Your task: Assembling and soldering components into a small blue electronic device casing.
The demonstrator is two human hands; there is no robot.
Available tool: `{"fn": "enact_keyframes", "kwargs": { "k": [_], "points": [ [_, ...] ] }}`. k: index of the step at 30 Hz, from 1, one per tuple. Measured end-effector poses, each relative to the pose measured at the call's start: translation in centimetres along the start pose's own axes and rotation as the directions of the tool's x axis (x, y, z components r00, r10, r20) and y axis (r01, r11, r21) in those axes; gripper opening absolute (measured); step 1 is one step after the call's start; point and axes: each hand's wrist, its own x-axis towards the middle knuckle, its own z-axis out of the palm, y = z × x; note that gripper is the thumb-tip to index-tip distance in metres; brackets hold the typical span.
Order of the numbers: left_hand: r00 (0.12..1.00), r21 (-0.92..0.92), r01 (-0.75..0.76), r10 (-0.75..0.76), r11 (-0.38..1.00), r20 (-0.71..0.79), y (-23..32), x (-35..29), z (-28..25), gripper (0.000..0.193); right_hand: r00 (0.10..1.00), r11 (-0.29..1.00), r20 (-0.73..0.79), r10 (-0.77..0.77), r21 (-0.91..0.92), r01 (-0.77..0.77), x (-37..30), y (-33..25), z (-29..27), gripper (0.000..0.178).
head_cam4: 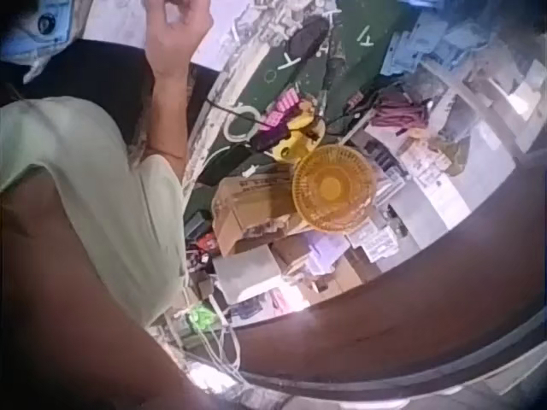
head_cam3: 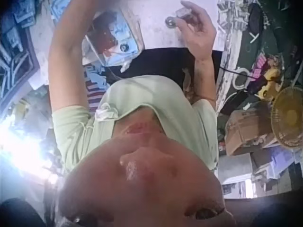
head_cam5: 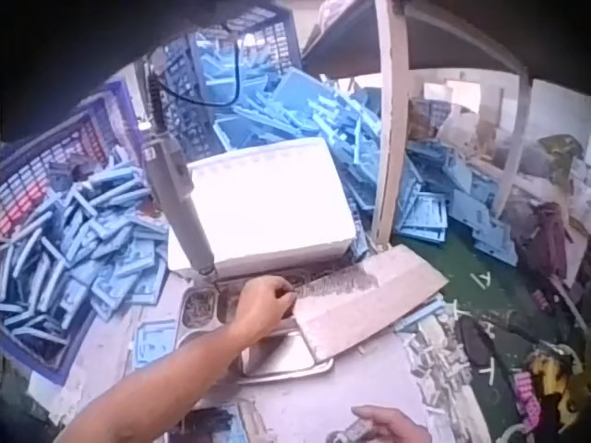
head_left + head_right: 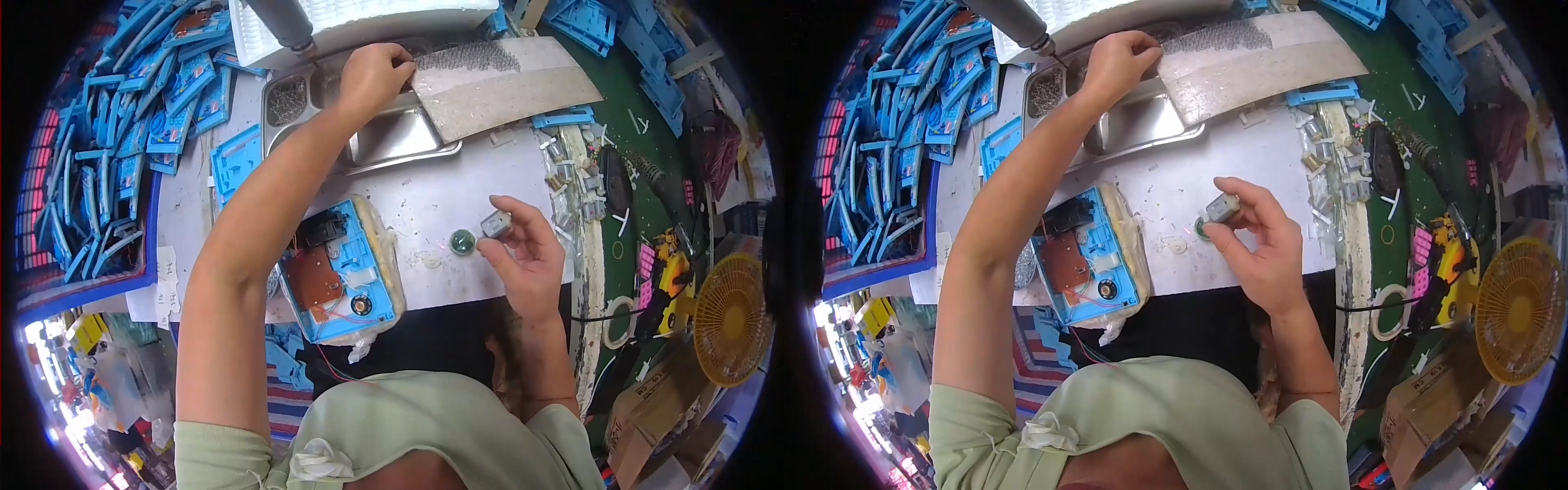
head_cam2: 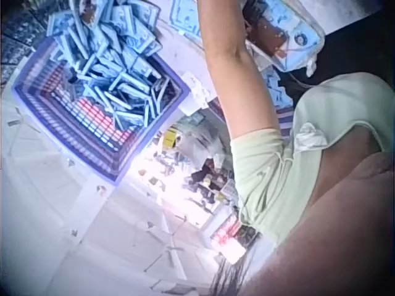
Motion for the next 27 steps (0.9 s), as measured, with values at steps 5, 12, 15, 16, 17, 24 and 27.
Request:
{"fn": "enact_keyframes", "kwargs": {
  "k": [5,12,15,16,17,24,27],
  "points": [
    [0.851,0.320,-0.456,0.512,0.830,-0.117,-0.2,-0.9,0.1,0.016,0.998,0.998,-0.049,-0.037,-0.060,0.034,-0.4,0.0,-0.3,0.051],
    [0.979,-0.425,-0.188,0.204,0.885,-0.009,7.7,-7.1,-5.6,0.020,0.983,0.932,0.076,0.167,-0.339,-0.132,0.0,0.1,-3.2,0.045],
    [0.956,-0.527,-0.098,0.227,0.844,0.185,10.5,-14.2,-11.6,0.012,0.959,0.859,0.136,0.250,-0.488,-0.155,0.5,0.6,-3.6,0.041],
    [0.955,-0.559,-0.109,0.244,0.822,0.172,10.6,-16.6,-13.1,0.012,0.947,0.834,0.167,0.275,-0.531,-0.149,0.7,0.8,-3.4,0.041],
    [0.954,-0.587,-0.120,0.257,0.800,0.155,10.4,-18.7,-14.4,0.014,0.938,0.819,0.197,0.285,-0.558,-0.132,1.0,0.8,-3.1,0.041],
    [0.957,-0.711,0.288,-0.165,0.642,0.238,7.2,-30.1,-13.7,0.014,0.894,0.578,0.381,0.235,-0.795,0.187,2.8,0.7,-1.3,0.039],
    [0.935,-0.777,0.344,-0.266,0.527,0.233,7.1,-32.6,-12.3,0.016,0.837,0.385,0.538,0.103,-0.797,0.465,3.1,0.8,-0.7,0.041]
  ]
}}
